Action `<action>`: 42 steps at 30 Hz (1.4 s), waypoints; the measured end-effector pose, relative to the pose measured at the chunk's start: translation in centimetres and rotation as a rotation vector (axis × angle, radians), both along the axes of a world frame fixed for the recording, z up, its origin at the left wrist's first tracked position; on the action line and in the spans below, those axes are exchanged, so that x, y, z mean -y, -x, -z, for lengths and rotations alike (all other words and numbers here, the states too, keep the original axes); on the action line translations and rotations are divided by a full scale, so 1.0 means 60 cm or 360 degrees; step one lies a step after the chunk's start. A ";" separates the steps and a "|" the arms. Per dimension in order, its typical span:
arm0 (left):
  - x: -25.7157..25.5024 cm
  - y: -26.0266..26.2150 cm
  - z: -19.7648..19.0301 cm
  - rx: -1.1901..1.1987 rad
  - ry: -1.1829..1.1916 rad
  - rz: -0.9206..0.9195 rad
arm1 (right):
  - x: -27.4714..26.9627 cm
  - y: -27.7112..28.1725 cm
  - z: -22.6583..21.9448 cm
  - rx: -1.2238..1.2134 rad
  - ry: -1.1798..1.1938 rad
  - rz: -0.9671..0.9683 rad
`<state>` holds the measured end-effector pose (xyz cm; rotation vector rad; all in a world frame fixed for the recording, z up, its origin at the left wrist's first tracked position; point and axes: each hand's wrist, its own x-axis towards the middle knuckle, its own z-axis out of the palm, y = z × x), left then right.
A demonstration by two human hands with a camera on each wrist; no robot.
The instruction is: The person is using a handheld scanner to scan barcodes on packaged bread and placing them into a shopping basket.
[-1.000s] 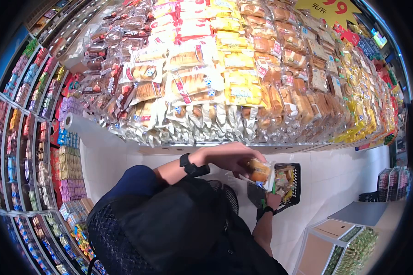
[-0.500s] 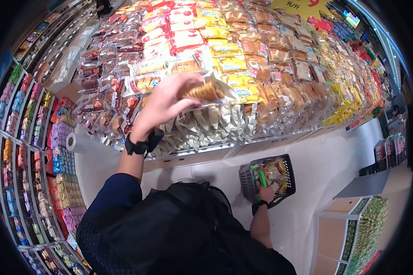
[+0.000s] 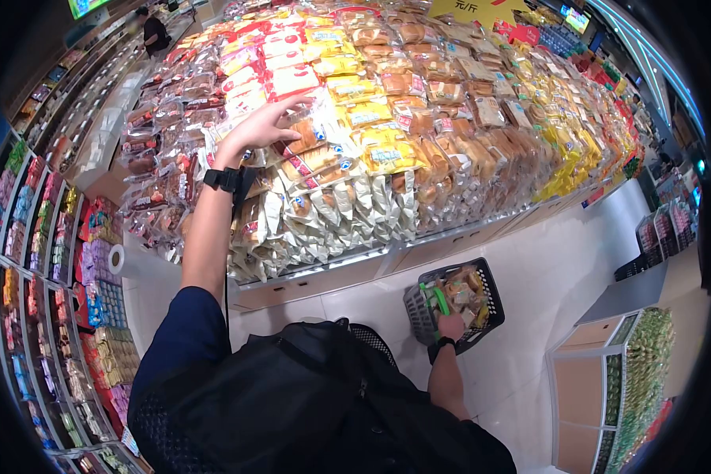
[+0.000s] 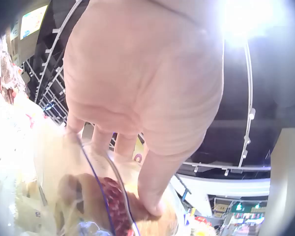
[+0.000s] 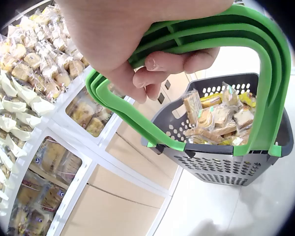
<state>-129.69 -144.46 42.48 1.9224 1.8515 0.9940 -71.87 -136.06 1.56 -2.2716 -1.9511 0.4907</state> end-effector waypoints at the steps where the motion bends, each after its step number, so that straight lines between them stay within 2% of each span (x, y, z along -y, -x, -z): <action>1: -0.002 0.004 0.006 -0.0304 -0.0061 -0.0167 | 0.001 0.002 -0.005 -0.0023 -0.0027 0.0016; 2: 0.002 -0.002 0.013 -0.0502 -0.0224 -0.0294 | 0.001 0.001 -0.009 -0.0024 -0.0021 0.0022; 3: 0.004 -0.006 0.018 -0.0503 -0.0220 -0.0287 | 0.000 0.001 -0.012 -0.0024 0.0017 0.0023; 5: 0.010 -0.015 0.029 -0.0610 -0.0263 -0.0498 | 0.000 0.003 -0.018 -0.0025 0.0061 0.0030; 7: 0.031 -0.054 0.017 -0.0533 -0.0179 -0.0528 | -0.008 0.005 -0.021 -0.0064 0.0092 0.0023; 9: 0.039 -0.062 0.030 -0.0733 -0.0135 -0.0505 | -0.012 0.004 -0.022 -0.0057 0.0100 0.0013; 11: 0.031 -0.068 0.042 -0.0757 -0.0101 -0.0512 | -0.009 0.003 -0.022 -0.0050 0.0108 0.0003; 13: 0.026 -0.073 0.058 -0.0873 -0.0301 -0.0550 | -0.002 0.000 -0.022 -0.0027 0.0093 0.0025; 15: 0.021 -0.090 0.051 -0.0907 -0.0191 -0.0572 | 0.000 0.002 -0.024 -0.0026 0.0088 0.0029; 17: 0.007 -0.098 0.059 -0.1259 -0.0263 -0.0727 | 0.000 0.002 -0.023 -0.0026 0.0082 0.0033; 18: 0.002 -0.101 0.063 -0.1354 -0.0308 -0.0714 | 0.001 0.000 -0.021 -0.0038 0.0081 0.0039; 23: 0.029 -0.118 0.047 -0.1315 -0.0526 -0.0721 | 0.002 -0.010 -0.012 -0.0045 0.0069 -0.0007; 25: 0.058 -0.123 0.006 -0.1374 -0.0601 -0.0899 | 0.001 -0.009 -0.015 -0.0037 0.0041 -0.0006; 26: 0.065 -0.108 -0.009 -0.1425 -0.0711 -0.0950 | 0.000 -0.009 -0.011 -0.0039 0.0042 -0.0003; 29: 0.090 -0.052 -0.041 -0.1439 -0.0644 -0.1139 | -0.009 -0.012 0.010 -0.0055 0.0034 -0.0024; 31: 0.109 -0.015 -0.046 -0.1282 -0.0508 -0.1048 | -0.009 -0.011 0.003 -0.0076 0.0019 -0.0028; 32: 0.119 0.000 -0.037 -0.1228 -0.0388 -0.1076 | -0.006 -0.011 -0.004 -0.0078 0.0020 -0.0025; 33: 0.126 0.008 -0.035 -0.1006 -0.0154 -0.1109 | -0.002 -0.013 -0.010 -0.0062 0.0047 -0.0017; 35: 0.130 0.033 -0.020 -0.0793 0.0010 -0.1089 | 0.001 -0.010 -0.018 -0.0048 0.0075 -0.0006; 36: 0.130 0.041 -0.009 -0.0795 0.0009 -0.1087 | -0.001 -0.010 -0.014 -0.0066 0.0074 -0.0007; 38: 0.129 0.050 0.013 -0.1016 -0.0271 -0.0931 | -0.001 -0.010 -0.012 -0.0086 0.0072 -0.0007; 42: 0.135 0.051 0.047 -0.0998 -0.0292 -0.0977 | -0.002 -0.015 -0.007 -0.0080 0.0069 -0.0020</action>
